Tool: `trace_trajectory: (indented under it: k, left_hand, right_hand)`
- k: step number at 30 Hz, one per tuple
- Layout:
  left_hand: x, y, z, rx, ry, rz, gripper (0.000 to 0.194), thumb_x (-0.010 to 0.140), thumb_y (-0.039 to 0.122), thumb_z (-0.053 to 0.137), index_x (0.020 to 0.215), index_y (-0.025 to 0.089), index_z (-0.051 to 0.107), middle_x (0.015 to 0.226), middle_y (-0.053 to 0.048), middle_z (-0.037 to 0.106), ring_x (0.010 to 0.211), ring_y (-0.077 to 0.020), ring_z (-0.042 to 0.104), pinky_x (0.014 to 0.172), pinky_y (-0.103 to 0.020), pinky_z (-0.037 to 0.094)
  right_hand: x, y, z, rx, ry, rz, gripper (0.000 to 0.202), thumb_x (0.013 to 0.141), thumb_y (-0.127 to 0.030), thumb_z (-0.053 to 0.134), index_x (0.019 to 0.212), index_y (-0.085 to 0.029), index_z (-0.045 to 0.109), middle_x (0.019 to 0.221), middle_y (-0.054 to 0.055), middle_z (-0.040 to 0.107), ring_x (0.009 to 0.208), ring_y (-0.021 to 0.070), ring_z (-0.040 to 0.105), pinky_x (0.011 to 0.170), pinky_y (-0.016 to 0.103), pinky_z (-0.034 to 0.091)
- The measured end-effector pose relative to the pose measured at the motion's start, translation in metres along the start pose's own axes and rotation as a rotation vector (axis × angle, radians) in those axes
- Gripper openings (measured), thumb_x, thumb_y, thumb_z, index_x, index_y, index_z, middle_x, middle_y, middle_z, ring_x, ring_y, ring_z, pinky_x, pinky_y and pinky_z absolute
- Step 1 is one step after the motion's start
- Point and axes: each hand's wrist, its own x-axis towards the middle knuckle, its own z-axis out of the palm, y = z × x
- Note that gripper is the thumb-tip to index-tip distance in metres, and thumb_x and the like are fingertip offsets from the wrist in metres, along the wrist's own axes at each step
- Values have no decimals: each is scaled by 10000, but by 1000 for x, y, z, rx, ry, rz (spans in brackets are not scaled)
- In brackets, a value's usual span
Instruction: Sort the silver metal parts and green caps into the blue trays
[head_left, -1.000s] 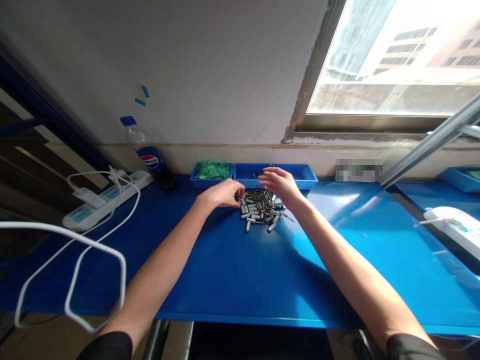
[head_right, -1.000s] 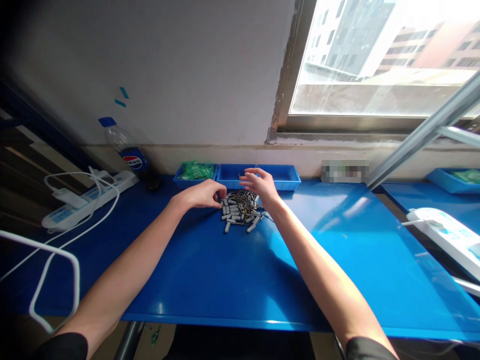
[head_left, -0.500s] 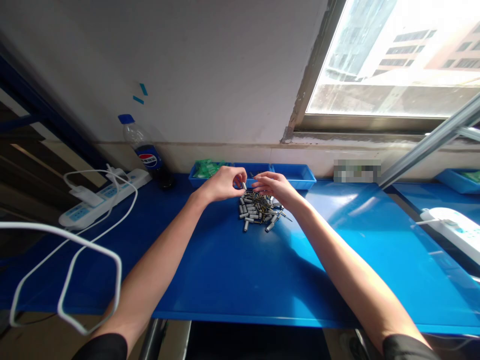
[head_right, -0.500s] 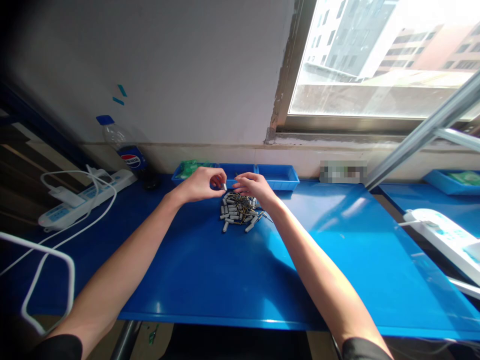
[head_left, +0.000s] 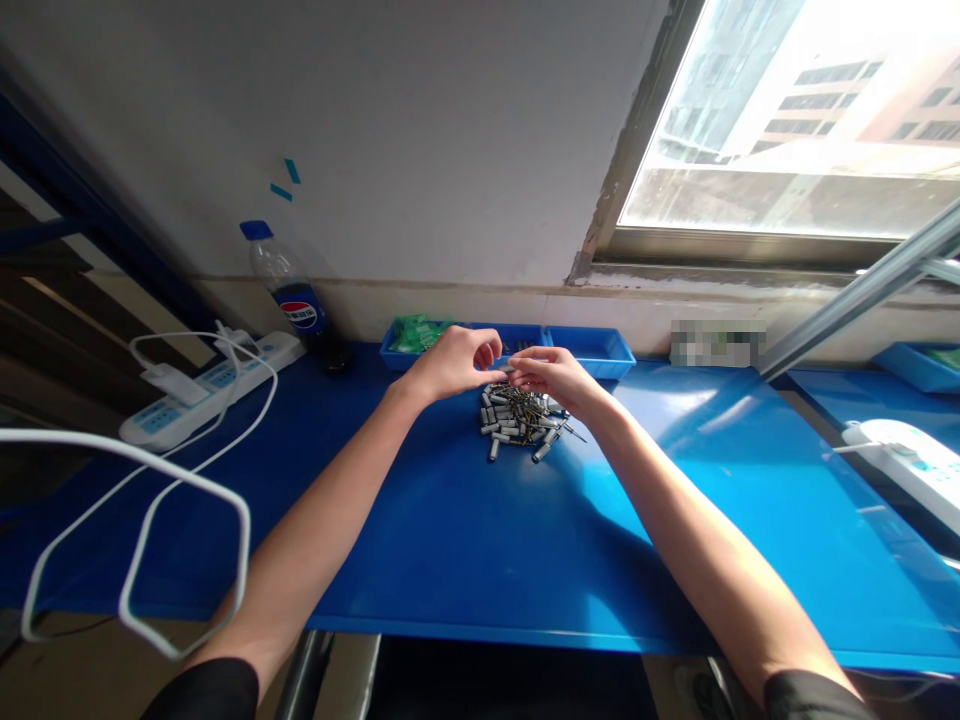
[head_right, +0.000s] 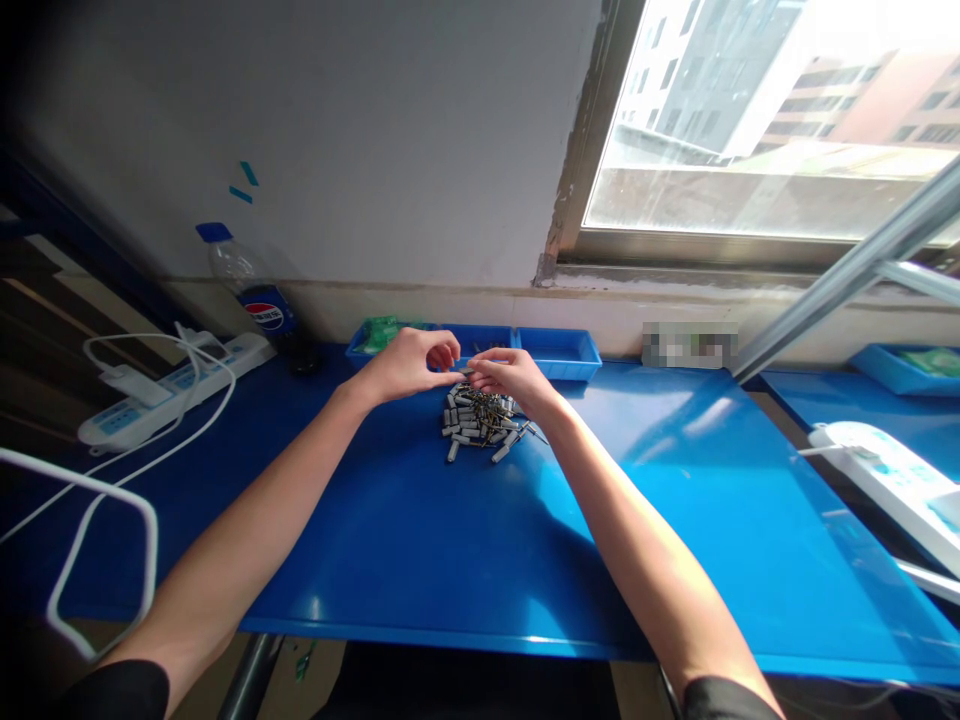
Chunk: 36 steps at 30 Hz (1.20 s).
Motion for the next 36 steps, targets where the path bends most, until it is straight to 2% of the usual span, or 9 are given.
trace_trajectory:
  k: [3,6,10,18,24,29,32,36]
  left_hand:
    - [-2,-1,-2,58,-210,-79,245,783,393,776,870,176,703,794,-39,745,725,-176,678,649,-249,488]
    - [-4,-2,1,126,-400,-127,237,734,386,802,833,189,714,786,-25,740,714,-176,664,632,-249,461]
    - [-5,-4,8,142,-505,-172,260,676,338,833,853,196,704,790,-12,731,704,-168,656,590,-232,433]
    - [-4,-11,11,137,-494,-184,210,662,202,768,858,200,693,756,-2,719,670,-167,656,555,-232,419]
    - [-5,-12,15,178,-437,-151,223,623,221,773,830,198,692,812,-19,729,697,-173,657,550,-230,409]
    - [-6,-12,12,196,-418,-148,180,617,196,732,789,196,676,771,-20,718,669,-171,644,544,-236,412]
    - [-6,-10,5,170,-338,-125,166,640,221,726,793,196,668,754,-19,711,674,-171,644,565,-237,434]
    - [-4,-6,-1,99,-108,-50,170,710,253,713,856,183,662,766,-24,707,674,-157,646,596,-233,460]
  right_hand:
    - [3,2,0,-14,124,4,111,853,-247,821,857,-157,757,761,76,777,656,134,723,652,207,602]
    - [5,2,1,43,240,-20,91,879,-216,775,954,-168,755,827,78,791,763,156,760,721,227,617]
    - [5,-1,0,70,283,-41,172,902,-184,695,1068,-179,740,952,81,805,855,162,776,771,242,617]
    - [2,-4,2,26,242,-18,117,892,-212,687,992,-182,739,967,88,812,823,165,775,675,216,589]
    - [2,-3,2,8,226,-18,122,883,-222,698,991,-188,742,956,82,813,799,162,768,653,214,582]
    - [3,-2,1,8,194,-13,120,883,-224,700,988,-190,748,954,81,813,761,153,760,649,212,582]
    - [3,-1,0,-30,141,3,98,893,-228,701,964,-186,753,924,84,810,747,150,755,639,202,579]
    - [1,-1,0,-62,28,24,104,901,-269,726,950,-180,750,904,95,811,765,160,764,651,204,590]
